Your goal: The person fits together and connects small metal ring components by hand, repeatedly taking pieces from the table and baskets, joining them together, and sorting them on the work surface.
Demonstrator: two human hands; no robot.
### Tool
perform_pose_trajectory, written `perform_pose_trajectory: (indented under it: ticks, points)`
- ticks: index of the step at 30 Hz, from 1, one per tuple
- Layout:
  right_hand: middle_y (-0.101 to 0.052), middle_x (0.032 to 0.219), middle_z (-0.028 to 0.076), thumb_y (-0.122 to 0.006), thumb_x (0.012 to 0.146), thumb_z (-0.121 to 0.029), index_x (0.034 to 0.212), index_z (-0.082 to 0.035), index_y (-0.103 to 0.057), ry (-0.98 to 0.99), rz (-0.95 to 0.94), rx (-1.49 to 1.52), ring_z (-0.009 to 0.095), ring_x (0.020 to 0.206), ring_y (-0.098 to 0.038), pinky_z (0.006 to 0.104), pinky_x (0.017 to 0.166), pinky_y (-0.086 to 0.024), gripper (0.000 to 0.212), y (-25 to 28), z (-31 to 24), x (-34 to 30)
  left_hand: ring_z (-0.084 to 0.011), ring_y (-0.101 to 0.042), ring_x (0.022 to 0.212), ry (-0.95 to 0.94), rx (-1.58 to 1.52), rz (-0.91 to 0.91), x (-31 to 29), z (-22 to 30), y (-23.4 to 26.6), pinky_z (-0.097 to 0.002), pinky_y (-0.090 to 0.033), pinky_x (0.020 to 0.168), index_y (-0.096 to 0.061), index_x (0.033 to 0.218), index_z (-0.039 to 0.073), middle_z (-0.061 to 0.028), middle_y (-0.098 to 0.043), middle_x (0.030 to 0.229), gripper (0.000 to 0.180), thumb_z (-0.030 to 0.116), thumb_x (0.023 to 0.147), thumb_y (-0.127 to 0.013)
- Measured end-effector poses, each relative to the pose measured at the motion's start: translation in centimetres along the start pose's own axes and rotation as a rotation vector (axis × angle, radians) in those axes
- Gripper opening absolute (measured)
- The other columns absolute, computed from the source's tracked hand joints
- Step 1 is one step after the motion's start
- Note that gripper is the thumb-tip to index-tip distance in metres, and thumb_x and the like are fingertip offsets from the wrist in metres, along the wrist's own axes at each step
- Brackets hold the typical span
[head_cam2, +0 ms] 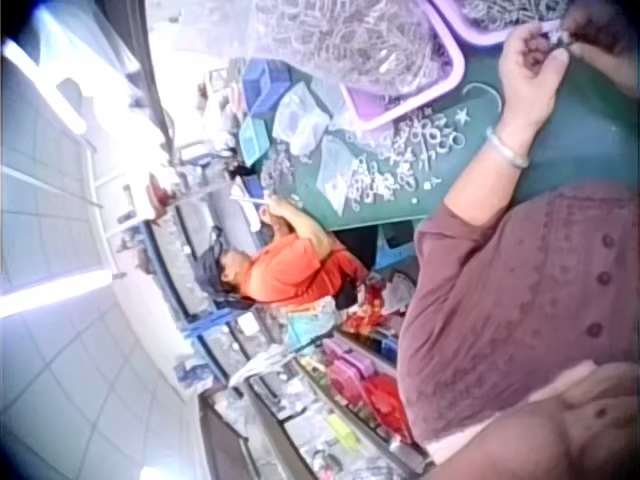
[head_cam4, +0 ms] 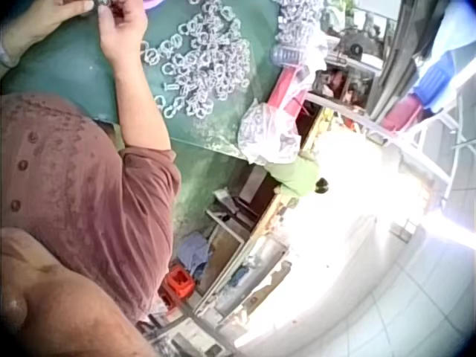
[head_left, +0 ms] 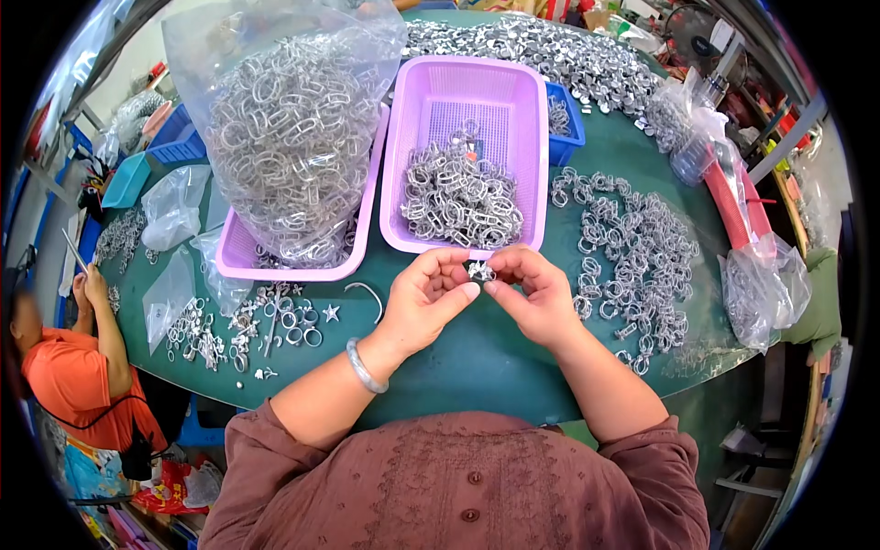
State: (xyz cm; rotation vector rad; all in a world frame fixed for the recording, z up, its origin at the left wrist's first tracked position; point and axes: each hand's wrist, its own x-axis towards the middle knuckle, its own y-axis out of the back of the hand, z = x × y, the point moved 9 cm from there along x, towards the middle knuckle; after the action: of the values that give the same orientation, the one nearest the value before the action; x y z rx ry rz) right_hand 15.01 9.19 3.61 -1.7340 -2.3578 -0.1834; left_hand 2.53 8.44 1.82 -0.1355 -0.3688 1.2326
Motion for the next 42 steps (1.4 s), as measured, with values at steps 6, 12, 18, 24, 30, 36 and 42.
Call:
perform_pose_trajectory:
  ticks: [6, 12, 18, 24, 30, 36, 42]
  points:
    - [-0.053, 0.088, 0.007, -0.063, 0.065, 0.010, 0.091, -0.002, -0.056, 0.483, -0.023, -0.524, 0.016, 0.075, -0.056, 0.0258, 0.060, -0.046, 0.030, -1.6, -4.5, -0.6, -0.0111, -0.055, 0.089, 0.094, 0.036, 0.001, 0.0, -1.1, -0.3, -0.0233, -0.046, 0.079, -0.047, 0.112, -0.001, -0.0052, -0.055, 0.097, 0.034, -0.001, 0.081, -0.058]
    - [-0.053, 0.090, 0.008, -0.063, 0.067, 0.009, 0.106, -0.002, -0.051, 0.330, 0.032, -0.359, 0.016, 0.077, -0.055, 0.0259, 0.061, -0.046, 0.042, -0.7, -2.7, -0.4, -0.0112, -0.053, 0.095, 0.007, -0.063, -0.041, -0.1, -0.6, -0.6, -0.0244, -0.045, 0.084, -0.046, 0.116, 0.000, -0.0054, -0.054, 0.103, 0.036, -0.005, 0.082, -0.054]
    - [-0.054, 0.094, 0.009, -0.063, 0.068, 0.008, 0.109, -0.002, -0.049, 0.325, 0.020, -0.334, 0.016, 0.077, -0.056, 0.0258, 0.062, -0.046, 0.044, -0.8, -2.2, -0.4, -0.0113, -0.052, 0.097, -0.022, -0.087, -0.061, -0.2, -0.2, -0.9, -0.0244, -0.044, 0.085, -0.046, 0.117, 0.001, -0.0047, -0.054, 0.105, 0.037, -0.006, 0.082, -0.054]
    - [-0.054, 0.095, 0.008, -0.060, 0.071, 0.008, 0.110, -0.001, -0.049, 0.303, -0.019, -0.237, 0.014, 0.078, -0.056, 0.0250, 0.066, -0.046, 0.042, -0.7, -2.2, -0.5, -0.0114, -0.052, 0.097, -0.033, -0.090, -0.054, -0.1, -0.2, -1.2, -0.0253, -0.043, 0.086, -0.046, 0.118, 0.001, -0.0046, -0.054, 0.105, 0.039, -0.008, 0.081, -0.054]
    - [-0.055, 0.095, 0.006, -0.056, 0.076, 0.007, 0.108, -0.001, -0.050, 0.223, -0.018, -0.134, 0.011, 0.080, -0.055, 0.0240, 0.069, -0.046, 0.033, -0.1, -1.3, -0.4, -0.0110, -0.052, 0.098, -0.026, -0.059, -0.063, 0.0, -0.4, -1.4, -0.0252, -0.043, 0.087, -0.044, 0.119, 0.001, -0.0048, -0.053, 0.106, 0.041, -0.009, 0.080, -0.053]
    - [-0.056, 0.095, 0.005, -0.057, 0.079, 0.005, 0.106, 0.000, -0.051, 0.113, -0.011, -0.121, 0.010, 0.087, -0.054, 0.0232, 0.076, -0.045, 0.027, 0.1, -0.3, -0.5, -0.0106, -0.052, 0.098, -0.032, 0.053, -0.064, -0.3, -0.7, -1.3, -0.0240, -0.043, 0.085, -0.044, 0.120, 0.002, -0.0051, -0.053, 0.106, 0.043, -0.009, 0.080, -0.054]
    - [-0.056, 0.093, 0.004, -0.058, 0.079, 0.005, 0.104, 0.000, -0.053, 0.116, -0.004, -0.121, 0.009, 0.086, -0.054, 0.0226, 0.074, -0.045, 0.026, 0.2, -0.1, -0.5, -0.0114, -0.052, 0.098, -0.046, 0.156, -0.081, -0.3, -0.7, -1.3, -0.0243, -0.043, 0.084, -0.043, 0.121, 0.002, -0.0059, -0.053, 0.106, 0.044, -0.009, 0.079, -0.053]
